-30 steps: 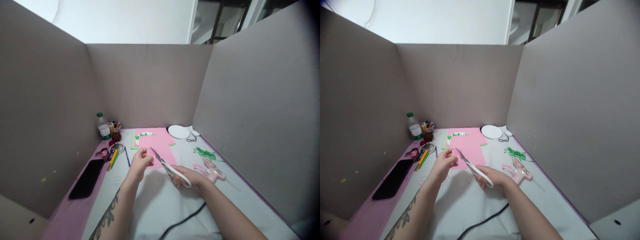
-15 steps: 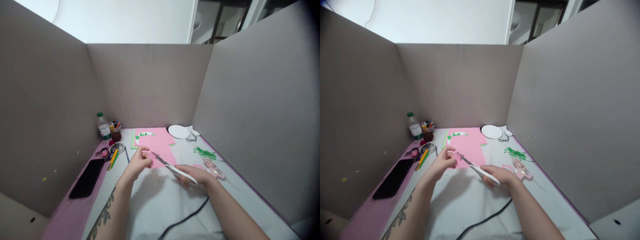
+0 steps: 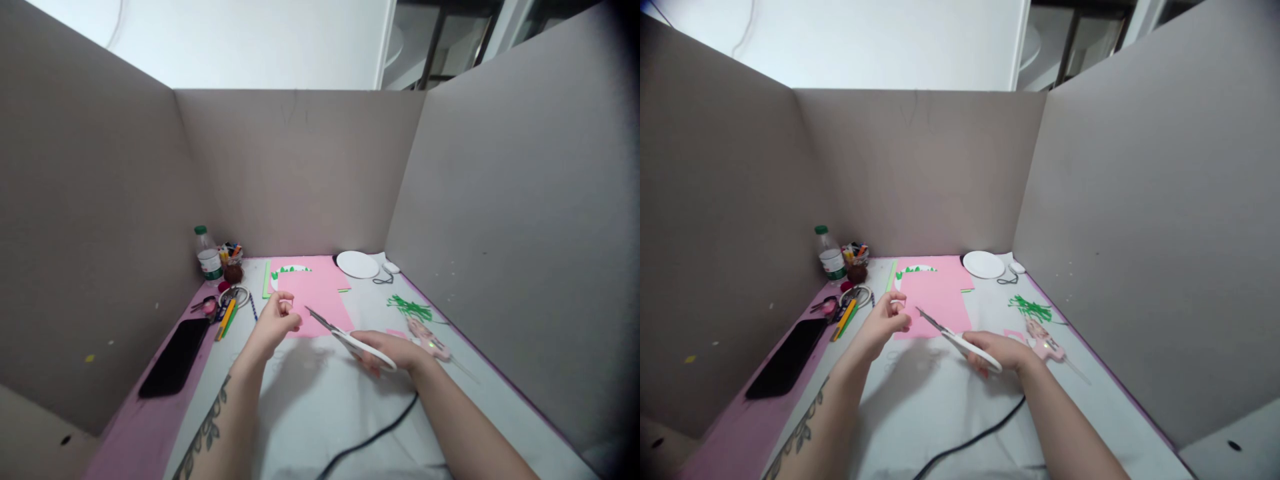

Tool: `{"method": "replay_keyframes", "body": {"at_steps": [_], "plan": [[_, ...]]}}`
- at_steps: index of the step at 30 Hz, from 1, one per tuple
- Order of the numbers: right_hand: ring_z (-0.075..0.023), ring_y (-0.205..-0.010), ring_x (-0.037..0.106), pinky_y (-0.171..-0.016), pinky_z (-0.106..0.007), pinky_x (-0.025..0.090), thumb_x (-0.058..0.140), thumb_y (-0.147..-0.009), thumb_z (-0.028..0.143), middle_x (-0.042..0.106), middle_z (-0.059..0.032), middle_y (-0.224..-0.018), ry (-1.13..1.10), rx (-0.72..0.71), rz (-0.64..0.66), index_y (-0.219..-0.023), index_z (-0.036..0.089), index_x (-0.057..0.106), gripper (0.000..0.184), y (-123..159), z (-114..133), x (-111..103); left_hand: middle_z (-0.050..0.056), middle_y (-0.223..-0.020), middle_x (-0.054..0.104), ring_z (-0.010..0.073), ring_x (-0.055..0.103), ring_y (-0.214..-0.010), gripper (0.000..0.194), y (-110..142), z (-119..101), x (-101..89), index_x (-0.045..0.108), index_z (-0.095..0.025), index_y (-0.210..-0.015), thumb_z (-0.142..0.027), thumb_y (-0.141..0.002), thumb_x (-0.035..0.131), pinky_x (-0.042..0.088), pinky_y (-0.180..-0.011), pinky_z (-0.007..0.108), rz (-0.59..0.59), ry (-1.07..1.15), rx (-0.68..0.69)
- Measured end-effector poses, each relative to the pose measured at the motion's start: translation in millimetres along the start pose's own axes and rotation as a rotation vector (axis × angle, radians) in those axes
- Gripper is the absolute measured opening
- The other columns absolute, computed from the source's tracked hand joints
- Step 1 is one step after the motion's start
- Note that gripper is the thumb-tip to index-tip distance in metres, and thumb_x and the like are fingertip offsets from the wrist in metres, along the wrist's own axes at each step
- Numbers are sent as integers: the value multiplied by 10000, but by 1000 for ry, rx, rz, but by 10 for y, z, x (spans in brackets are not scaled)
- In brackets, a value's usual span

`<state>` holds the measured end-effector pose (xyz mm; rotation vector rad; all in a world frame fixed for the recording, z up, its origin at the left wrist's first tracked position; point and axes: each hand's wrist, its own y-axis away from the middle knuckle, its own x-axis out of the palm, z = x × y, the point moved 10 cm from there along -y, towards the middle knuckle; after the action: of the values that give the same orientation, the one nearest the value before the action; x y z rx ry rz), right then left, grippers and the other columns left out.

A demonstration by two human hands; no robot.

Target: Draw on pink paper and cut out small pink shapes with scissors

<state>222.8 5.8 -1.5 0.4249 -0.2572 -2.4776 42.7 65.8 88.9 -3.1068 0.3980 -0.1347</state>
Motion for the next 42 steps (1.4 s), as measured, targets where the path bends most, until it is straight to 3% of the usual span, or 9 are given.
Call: {"method": "replay_keyframes", "body": {"at_steps": [5, 13, 26, 34, 42], "plan": [[-95, -497, 492, -466, -196, 368, 468, -565, 111, 531, 55, -635, -29, 11, 3, -865, 185, 501, 310, -14, -9, 19, -94, -591, 429, 85, 475, -494, 344, -12, 7, -26, 454, -203, -840, -111, -535, 583, 435, -529, 229, -26, 3, 21], [-96, -509, 491, -468, -201, 387, 513, -584, 138, 513, 46, -642, -44, 15, 7, -810, 180, 491, 230, -4, 96, 63, -90, -564, 457, 93, 492, -509, 333, -14, -28, -6, 452, -211, -859, -104, -564, 563, 377, -522, 203, 36, -72, 75], [-83, -513, 459, -455, -191, 383, 500, -560, 142, 472, 52, -640, -22, -54, 35, -756, 181, 456, 204, -26, 106, 92, -93, -572, 471, 95, 516, -515, 363, -32, -38, -120, 446, -201, -863, -97, -538, 571, 378, -529, 203, -69, -41, 64], [-96, -531, 482, -492, -213, 410, 535, -573, 176, 503, 48, -647, -40, -25, 4, -776, 186, 461, 217, -46, 119, 140, -91, -595, 449, 98, 528, -545, 309, -43, -4, -46, 419, -201, -887, -120, -621, 553, 398, -556, 221, 32, -119, 97], [-86, -518, 457, -462, -198, 384, 519, -553, 146, 487, 47, -650, -25, -22, -11, -743, 182, 459, 203, -48, 131, 131, -80, -609, 471, 104, 533, -566, 322, -44, 2, -66, 415, -199, -901, -118, -621, 552, 388, -554, 221, 20, -143, 84]]}}
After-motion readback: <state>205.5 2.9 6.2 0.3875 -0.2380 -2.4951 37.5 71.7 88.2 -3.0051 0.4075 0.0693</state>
